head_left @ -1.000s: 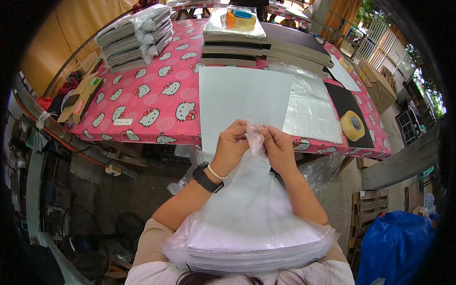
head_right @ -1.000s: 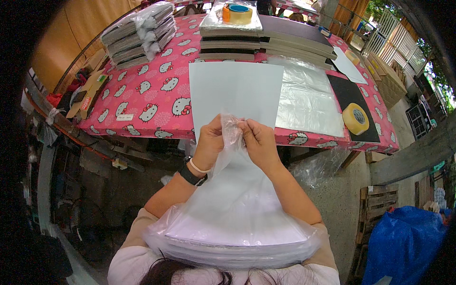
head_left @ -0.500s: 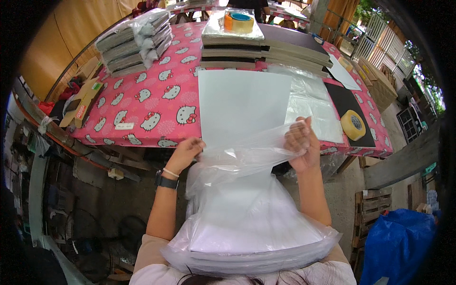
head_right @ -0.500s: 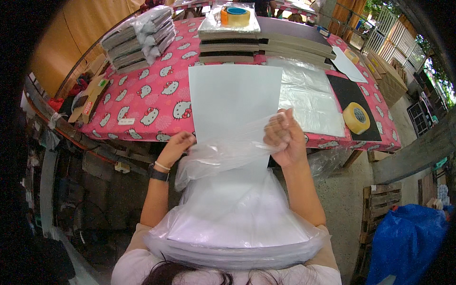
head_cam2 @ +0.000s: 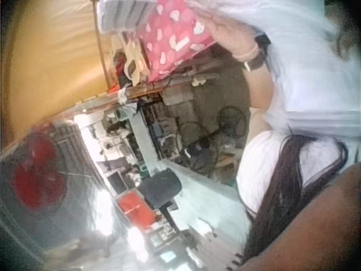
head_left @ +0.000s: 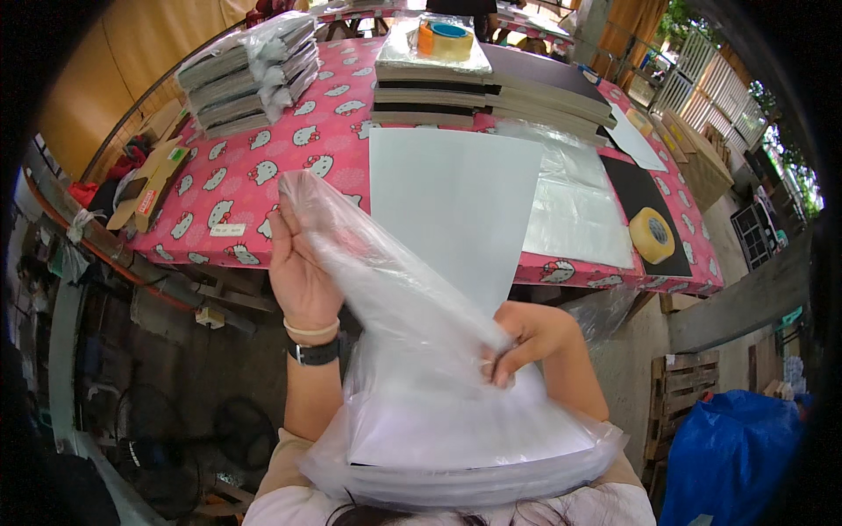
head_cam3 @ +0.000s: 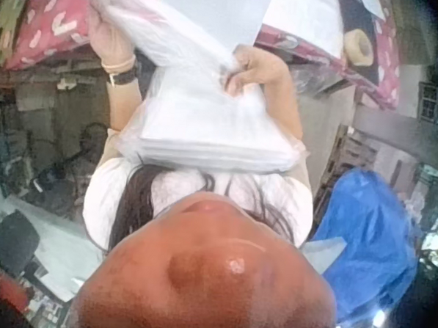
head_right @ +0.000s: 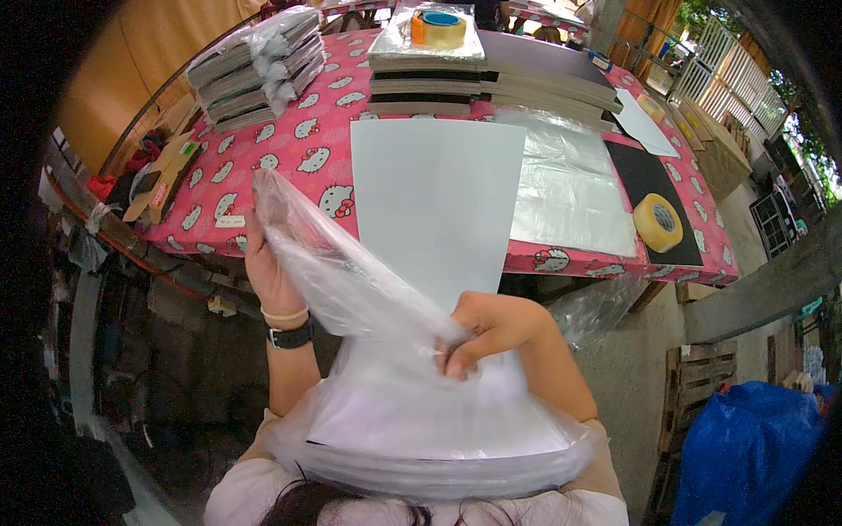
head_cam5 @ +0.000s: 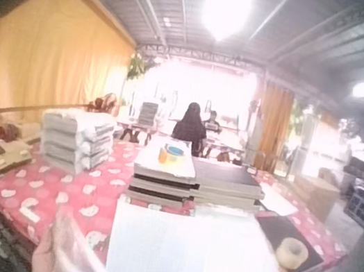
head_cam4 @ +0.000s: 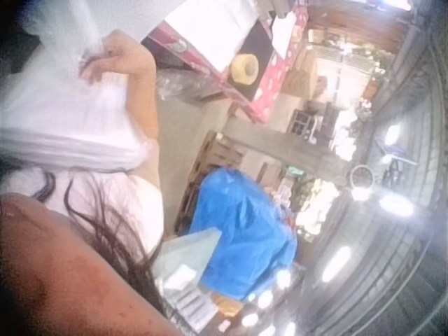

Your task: The person places black and white notebooks into clear plastic bags one at a time, then stacks the wrapped items on a table. The person handles the notebooks and plastic bags by hand throughout the process.

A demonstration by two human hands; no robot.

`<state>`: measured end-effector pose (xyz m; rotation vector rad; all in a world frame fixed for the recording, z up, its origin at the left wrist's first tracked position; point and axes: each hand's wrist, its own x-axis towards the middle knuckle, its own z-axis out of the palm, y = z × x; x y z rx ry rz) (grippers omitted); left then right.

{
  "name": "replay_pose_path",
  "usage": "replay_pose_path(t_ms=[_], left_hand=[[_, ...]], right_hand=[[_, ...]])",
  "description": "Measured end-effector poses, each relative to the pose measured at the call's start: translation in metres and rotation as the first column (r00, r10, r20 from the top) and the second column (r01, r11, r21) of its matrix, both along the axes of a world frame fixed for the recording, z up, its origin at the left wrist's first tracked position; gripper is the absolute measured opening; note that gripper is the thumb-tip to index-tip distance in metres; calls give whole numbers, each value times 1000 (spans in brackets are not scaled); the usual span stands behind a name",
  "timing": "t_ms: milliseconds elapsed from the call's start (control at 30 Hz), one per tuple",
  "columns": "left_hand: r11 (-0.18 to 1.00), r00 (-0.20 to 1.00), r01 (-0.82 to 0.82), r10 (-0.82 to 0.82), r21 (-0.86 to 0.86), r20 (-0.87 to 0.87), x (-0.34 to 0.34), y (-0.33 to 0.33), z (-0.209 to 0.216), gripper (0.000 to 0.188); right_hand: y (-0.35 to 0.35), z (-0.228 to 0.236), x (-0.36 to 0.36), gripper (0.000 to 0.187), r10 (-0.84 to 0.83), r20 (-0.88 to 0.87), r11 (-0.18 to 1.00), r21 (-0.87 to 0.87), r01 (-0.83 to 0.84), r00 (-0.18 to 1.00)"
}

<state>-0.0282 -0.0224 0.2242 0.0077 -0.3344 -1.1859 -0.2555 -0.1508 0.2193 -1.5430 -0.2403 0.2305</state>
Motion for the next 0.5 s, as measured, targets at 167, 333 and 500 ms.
replay_pose_path(t_ms=[167, 333, 500], left_hand=[[785, 800, 585, -517, -204, 305, 8, 3, -63, 55], [979, 867, -120, 185, -166, 463, 15, 13, -58, 53], [995, 886, -34, -16, 98, 464, 60, -8, -58, 60]], right_hand=[[0, 15, -2, 29, -892, -440, -301, 750, 589, 104], [-29, -63, -32, 31, -603, 86, 722, 481, 497, 793], [-19, -26, -15, 31, -127, 389, 969, 244, 30, 912]])
